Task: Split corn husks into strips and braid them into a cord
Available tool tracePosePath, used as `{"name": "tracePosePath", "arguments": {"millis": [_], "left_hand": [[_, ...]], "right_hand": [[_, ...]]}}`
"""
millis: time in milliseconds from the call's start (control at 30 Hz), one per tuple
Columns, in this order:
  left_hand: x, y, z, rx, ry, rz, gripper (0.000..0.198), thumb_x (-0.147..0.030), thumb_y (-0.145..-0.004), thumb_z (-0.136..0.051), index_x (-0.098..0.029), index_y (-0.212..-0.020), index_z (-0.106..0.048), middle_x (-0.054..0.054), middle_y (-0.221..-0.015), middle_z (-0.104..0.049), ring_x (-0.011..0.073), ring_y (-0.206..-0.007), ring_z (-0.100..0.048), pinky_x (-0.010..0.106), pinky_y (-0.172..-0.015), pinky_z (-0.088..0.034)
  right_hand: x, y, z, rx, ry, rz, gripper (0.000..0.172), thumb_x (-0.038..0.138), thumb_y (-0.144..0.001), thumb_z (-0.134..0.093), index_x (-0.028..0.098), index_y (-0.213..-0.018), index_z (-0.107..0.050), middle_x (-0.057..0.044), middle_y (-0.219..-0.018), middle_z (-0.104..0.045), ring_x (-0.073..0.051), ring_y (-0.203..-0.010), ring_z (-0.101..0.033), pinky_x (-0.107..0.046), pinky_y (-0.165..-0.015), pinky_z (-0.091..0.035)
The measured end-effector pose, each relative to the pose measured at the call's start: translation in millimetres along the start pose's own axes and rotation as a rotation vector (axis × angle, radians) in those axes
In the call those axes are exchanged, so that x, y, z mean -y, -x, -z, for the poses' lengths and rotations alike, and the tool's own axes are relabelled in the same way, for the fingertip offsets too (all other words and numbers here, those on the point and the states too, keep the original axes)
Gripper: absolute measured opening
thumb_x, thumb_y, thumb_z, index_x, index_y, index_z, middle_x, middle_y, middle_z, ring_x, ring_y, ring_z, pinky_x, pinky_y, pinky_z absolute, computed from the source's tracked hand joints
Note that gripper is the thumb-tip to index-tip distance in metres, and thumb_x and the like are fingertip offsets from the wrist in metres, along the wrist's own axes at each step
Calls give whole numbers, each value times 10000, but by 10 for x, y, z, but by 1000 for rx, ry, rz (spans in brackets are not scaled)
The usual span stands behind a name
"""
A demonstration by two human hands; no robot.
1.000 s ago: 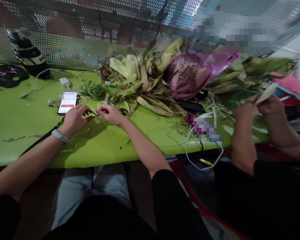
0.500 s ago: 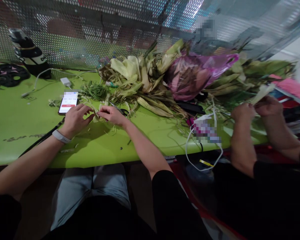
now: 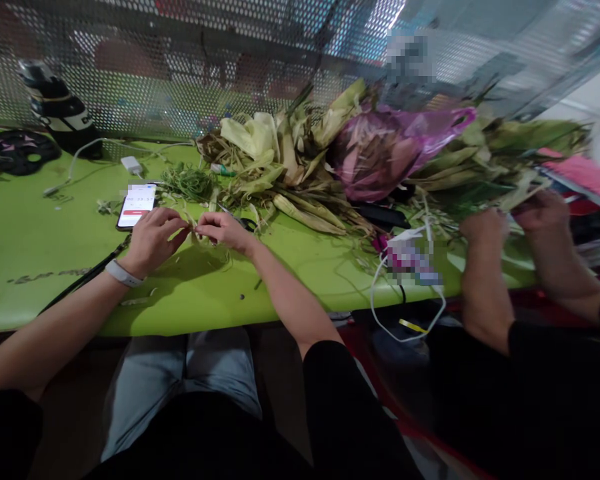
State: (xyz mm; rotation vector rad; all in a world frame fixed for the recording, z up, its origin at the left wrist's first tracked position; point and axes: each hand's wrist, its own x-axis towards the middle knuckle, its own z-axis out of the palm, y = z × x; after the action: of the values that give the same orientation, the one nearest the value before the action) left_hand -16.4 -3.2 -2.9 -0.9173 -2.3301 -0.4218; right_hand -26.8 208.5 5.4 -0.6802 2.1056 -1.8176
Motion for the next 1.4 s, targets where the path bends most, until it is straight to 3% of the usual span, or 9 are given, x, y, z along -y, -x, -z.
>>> {"name": "tracePosePath", "arguments": {"millis": [233,367,500,667,767,1000,1267,1400], "left_hand": [[14,42,-46,134,217,225,200,-276,-944,-563,-182,-1083,-671,66,-850,-737,174,-658,-642,272,-598,-454],[4,35,-61,105,304,159,220,-283,-974,-532,-167,-1102,-667,96,-964,-747,180,-757,-673,277,-651,-487],[1,27,-56,84,309,128,200,-271,-974,-529,-150,-1056,-665,110,-953,-730,171,-742,-650,274,-632,-485],[12,20,-52,66,298,158,161,-274,-956,-564,-162,-1028,-654,93,-899,-705,172,-729,-628,281,-629,-479],[12,17,-66,70,303,161,170,-276,-962,-555,-165,-1022,-670,99,-920,-710,176,-746,-633,290,-649,-491],[18,7,-88,96,374,184,213,-276,-952,-546,-143,-935,-711,126,-899,-715,203,-767,-645,336,-701,-520],[57,-24,-19,171,506,290,166,-282,-891,-592,-162,-881,-705,69,-803,-713,164,-690,-613,293,-649,-498],[62,-12,-35,163,633,368,235,-287,-872,-630,-158,-1064,-673,27,-722,-651,140,-621,-575,254,-563,-450]], "right_hand": [[-37,0,77,-121,47,-12,445,518,-670,-863,167,-710,-592,84,-547,-397,-60,-517,-282,-232,-492,-185],[-78,-7,129,-130,110,-19,466,573,-674,-850,161,-814,-684,97,-522,-326,-72,-519,-233,-248,-505,-146],[-94,-2,149,-107,188,16,483,615,-731,-791,162,-887,-731,82,-534,-345,-85,-534,-259,-259,-530,-170],[-68,18,141,-84,377,80,482,627,-841,-674,162,-940,-753,24,-624,-529,-105,-564,-364,-269,-555,-240],[-43,21,124,-120,496,140,480,619,-903,-603,161,-936,-742,13,-637,-549,-116,-586,-402,-269,-588,-276],[-57,14,52,-200,785,206,261,367,-987,-560,157,-966,-713,6,-676,-580,-120,-609,-464,-263,-657,-292],[-80,6,44,-220,793,199,227,344,-981,-556,172,-934,-697,1,-699,-603,-126,-634,-477,-256,-659,-307],[-65,13,27,-214,683,191,224,355,-970,-581,165,-935,-693,33,-628,-518,-114,-590,-424,-260,-632,-298]]}}
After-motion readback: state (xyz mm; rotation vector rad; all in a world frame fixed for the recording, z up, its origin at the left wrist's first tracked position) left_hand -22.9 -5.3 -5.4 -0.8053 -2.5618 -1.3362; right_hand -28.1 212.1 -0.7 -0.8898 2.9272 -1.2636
